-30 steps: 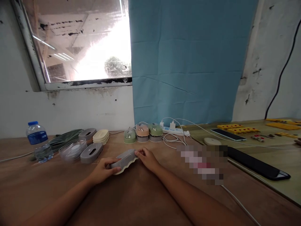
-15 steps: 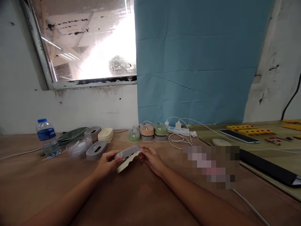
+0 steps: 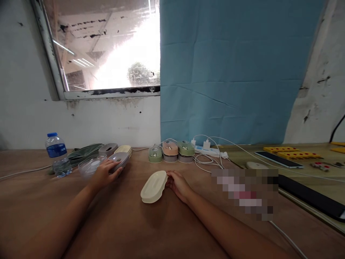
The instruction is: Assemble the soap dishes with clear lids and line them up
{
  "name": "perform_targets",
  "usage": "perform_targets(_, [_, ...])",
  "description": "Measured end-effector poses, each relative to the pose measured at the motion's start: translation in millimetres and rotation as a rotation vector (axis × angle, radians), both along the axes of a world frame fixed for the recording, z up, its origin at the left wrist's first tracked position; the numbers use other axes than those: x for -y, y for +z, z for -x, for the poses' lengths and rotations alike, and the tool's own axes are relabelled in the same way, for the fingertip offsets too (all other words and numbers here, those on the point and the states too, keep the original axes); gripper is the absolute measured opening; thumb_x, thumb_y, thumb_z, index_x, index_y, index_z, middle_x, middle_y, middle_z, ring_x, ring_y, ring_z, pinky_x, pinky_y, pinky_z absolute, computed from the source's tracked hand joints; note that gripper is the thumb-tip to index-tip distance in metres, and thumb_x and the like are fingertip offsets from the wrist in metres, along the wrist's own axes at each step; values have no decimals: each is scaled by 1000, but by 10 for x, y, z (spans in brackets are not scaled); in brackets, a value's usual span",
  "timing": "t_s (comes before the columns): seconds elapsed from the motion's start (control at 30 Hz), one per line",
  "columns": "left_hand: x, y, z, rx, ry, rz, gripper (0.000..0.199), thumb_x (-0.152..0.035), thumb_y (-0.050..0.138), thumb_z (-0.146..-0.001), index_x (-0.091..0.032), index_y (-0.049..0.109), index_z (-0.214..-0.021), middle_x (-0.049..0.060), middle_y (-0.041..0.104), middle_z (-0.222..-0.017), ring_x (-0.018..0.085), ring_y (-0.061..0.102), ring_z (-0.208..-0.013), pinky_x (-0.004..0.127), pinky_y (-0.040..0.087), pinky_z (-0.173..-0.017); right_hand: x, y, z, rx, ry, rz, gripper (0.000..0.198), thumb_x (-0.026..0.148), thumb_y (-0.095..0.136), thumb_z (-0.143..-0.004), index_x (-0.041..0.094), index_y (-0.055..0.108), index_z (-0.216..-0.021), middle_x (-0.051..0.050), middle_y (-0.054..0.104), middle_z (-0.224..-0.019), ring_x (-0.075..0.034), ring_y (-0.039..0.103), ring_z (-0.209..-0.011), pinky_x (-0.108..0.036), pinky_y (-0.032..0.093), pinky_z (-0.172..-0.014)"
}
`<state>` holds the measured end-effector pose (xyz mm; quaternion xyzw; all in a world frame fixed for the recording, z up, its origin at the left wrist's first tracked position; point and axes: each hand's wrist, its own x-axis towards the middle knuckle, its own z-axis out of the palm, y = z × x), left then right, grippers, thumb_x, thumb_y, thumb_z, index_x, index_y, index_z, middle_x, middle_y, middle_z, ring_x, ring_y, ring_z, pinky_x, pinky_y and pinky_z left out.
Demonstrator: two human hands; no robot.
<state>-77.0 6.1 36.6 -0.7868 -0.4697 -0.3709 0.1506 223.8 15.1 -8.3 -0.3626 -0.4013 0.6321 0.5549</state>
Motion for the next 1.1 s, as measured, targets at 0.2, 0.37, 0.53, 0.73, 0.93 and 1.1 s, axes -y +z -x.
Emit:
perform_targets(0.2, [-85, -89, 193, -110, 46, 74, 36, -39, 43, -80, -16, 63, -100, 8, 65, -92, 22, 55, -89, 35, 41, -84, 25, 15, 6, 10, -3, -1, 7, 12, 53, -65, 18, 54, -63, 2, 58, -54, -10, 53, -48, -22, 42, -50])
perform_targets(0.37, [-119, -117, 233, -122, 55, 113, 36, -39, 43, -80, -18, 62, -102, 8, 65, -93, 22, 55, -90, 34, 41, -82, 33, 30, 9, 5, 2, 14, 8, 12, 52, -65, 18, 54, -61, 3, 57, -52, -11, 52, -46, -23, 42, -49])
perform_targets(0.53, [-164, -158, 280, -87, 56, 135, 36, -39, 44, -79, -16, 64, -99, 9, 65, -94, 23, 55, -89, 36, 42, -82, 19, 18, 5, -1, 5, 30, 8, 12, 52, -65, 18, 53, -61, 3, 56, -52, -10, 52, -46, -23, 42, -50])
perform_targets(0.73, [-178, -179, 307, -94, 68, 176, 35, -40, 46, -77, -18, 64, -97, 7, 66, -93, 23, 56, -89, 34, 42, -82, 17, 16, 3, -9, 16, 37, 8, 12, 52, -65, 17, 52, -59, 4, 56, -51, -9, 51, -46, -22, 41, -49])
perform_targets(0.93, [-184, -199, 292, -101, 56, 202, 32, -39, 50, -74, -19, 65, -94, 6, 66, -90, 22, 57, -86, 31, 44, -78, 41, 48, 16, -1, 22, 35, 8, 16, 51, -67, 17, 53, -60, 3, 58, -53, -10, 53, -48, -23, 42, -52])
perform_targets(1.1, [-174, -205, 271, 60, 83, 151, 36, -41, 49, -76, -17, 64, -97, 8, 65, -95, 22, 56, -91, 34, 44, -82, 47, 53, 16, 15, 21, 30, 9, 17, 50, -68, 18, 54, -60, 2, 59, -55, -11, 54, -50, -24, 43, -54])
